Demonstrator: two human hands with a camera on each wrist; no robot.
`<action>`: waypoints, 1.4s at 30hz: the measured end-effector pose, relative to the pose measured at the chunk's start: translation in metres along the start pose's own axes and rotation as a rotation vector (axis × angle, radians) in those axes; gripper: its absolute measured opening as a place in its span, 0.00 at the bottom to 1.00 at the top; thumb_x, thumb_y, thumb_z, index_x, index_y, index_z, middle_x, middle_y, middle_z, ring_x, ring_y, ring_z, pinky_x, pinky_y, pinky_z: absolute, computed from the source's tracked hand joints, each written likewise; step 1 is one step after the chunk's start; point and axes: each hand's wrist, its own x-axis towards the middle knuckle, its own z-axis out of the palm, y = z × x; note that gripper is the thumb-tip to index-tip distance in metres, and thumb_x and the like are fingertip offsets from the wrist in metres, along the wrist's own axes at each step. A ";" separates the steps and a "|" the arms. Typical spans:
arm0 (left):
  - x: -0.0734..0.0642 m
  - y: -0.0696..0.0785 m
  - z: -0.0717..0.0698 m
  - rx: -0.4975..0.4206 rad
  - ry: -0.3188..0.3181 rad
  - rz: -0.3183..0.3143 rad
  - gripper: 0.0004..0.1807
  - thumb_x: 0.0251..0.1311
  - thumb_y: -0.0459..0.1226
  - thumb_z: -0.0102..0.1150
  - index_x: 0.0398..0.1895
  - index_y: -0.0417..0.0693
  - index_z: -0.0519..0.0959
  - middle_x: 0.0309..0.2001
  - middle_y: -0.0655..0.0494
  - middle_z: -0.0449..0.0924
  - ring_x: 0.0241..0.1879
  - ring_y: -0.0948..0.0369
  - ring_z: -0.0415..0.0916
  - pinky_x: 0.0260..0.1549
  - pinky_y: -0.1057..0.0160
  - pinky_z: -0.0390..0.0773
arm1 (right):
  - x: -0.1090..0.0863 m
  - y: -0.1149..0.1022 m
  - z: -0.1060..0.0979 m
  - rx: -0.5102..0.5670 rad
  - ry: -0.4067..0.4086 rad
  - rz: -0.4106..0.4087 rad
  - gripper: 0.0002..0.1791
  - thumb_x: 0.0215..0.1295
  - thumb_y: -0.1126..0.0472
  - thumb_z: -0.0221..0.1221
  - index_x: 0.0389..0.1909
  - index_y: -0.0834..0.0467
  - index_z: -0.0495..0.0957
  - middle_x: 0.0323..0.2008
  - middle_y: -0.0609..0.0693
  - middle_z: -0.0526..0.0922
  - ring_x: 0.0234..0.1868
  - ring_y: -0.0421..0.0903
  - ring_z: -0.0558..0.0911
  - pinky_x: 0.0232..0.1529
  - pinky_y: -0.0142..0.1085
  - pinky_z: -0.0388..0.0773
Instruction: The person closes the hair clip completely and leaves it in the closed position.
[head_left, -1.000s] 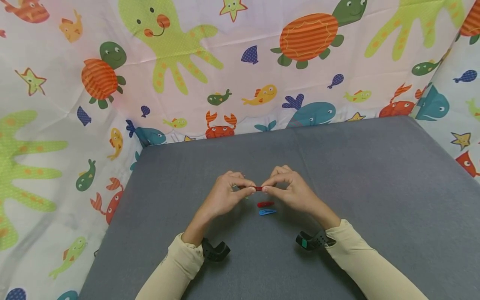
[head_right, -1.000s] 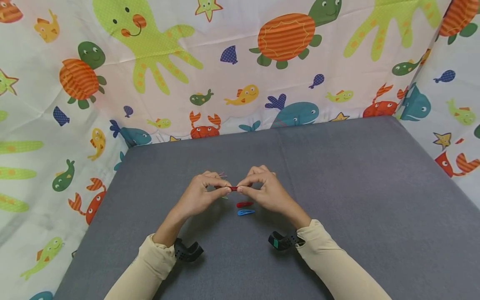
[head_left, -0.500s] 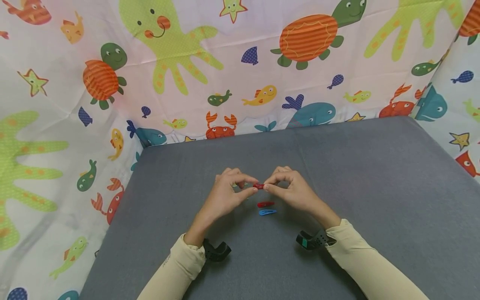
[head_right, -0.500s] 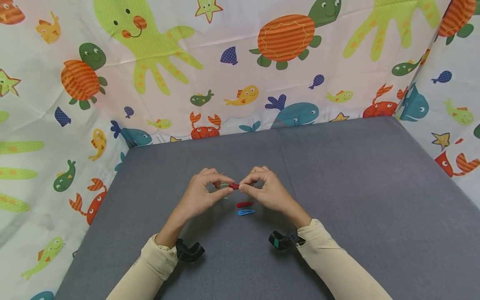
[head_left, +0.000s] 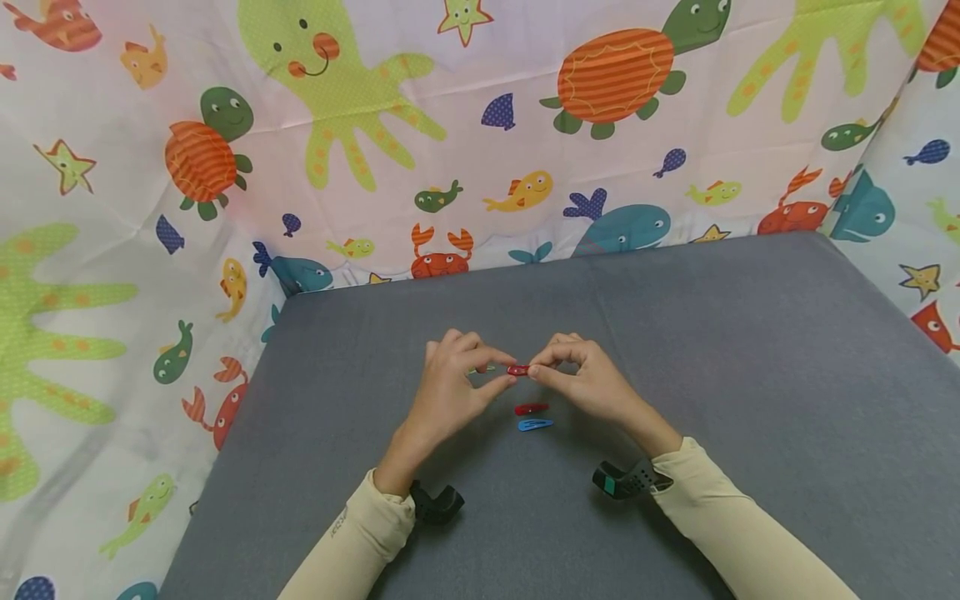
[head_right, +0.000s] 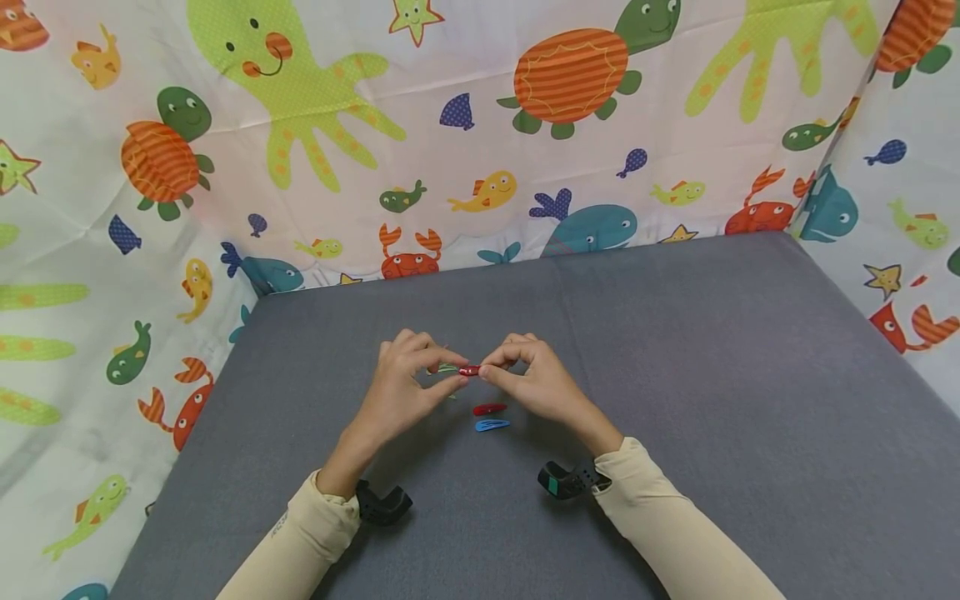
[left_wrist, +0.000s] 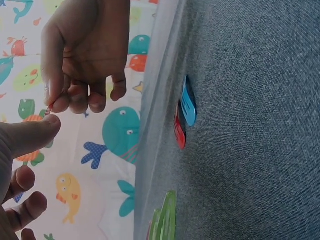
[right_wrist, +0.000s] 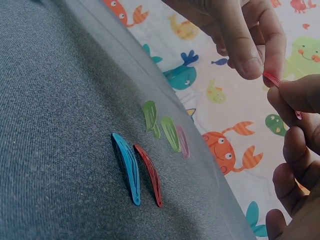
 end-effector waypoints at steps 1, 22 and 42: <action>0.000 0.000 0.000 0.007 0.006 0.004 0.11 0.51 0.41 0.79 0.39 0.59 0.91 0.26 0.59 0.75 0.33 0.62 0.63 0.39 0.56 0.55 | 0.000 0.000 0.000 0.003 0.000 0.002 0.05 0.67 0.62 0.66 0.34 0.57 0.89 0.31 0.49 0.81 0.41 0.47 0.74 0.50 0.51 0.68; 0.000 -0.003 0.004 0.067 0.016 -0.008 0.09 0.52 0.44 0.78 0.37 0.59 0.91 0.27 0.60 0.76 0.32 0.61 0.64 0.36 0.57 0.54 | 0.000 0.002 -0.004 -0.046 0.046 0.005 0.06 0.67 0.61 0.66 0.41 0.53 0.89 0.34 0.48 0.82 0.42 0.46 0.74 0.50 0.50 0.69; -0.001 -0.007 0.010 0.075 -0.025 -0.088 0.09 0.54 0.44 0.77 0.38 0.58 0.91 0.27 0.55 0.79 0.32 0.60 0.65 0.36 0.55 0.54 | 0.001 0.011 0.001 -0.358 0.157 -0.251 0.09 0.53 0.65 0.76 0.35 0.51 0.90 0.28 0.49 0.79 0.36 0.52 0.71 0.46 0.47 0.51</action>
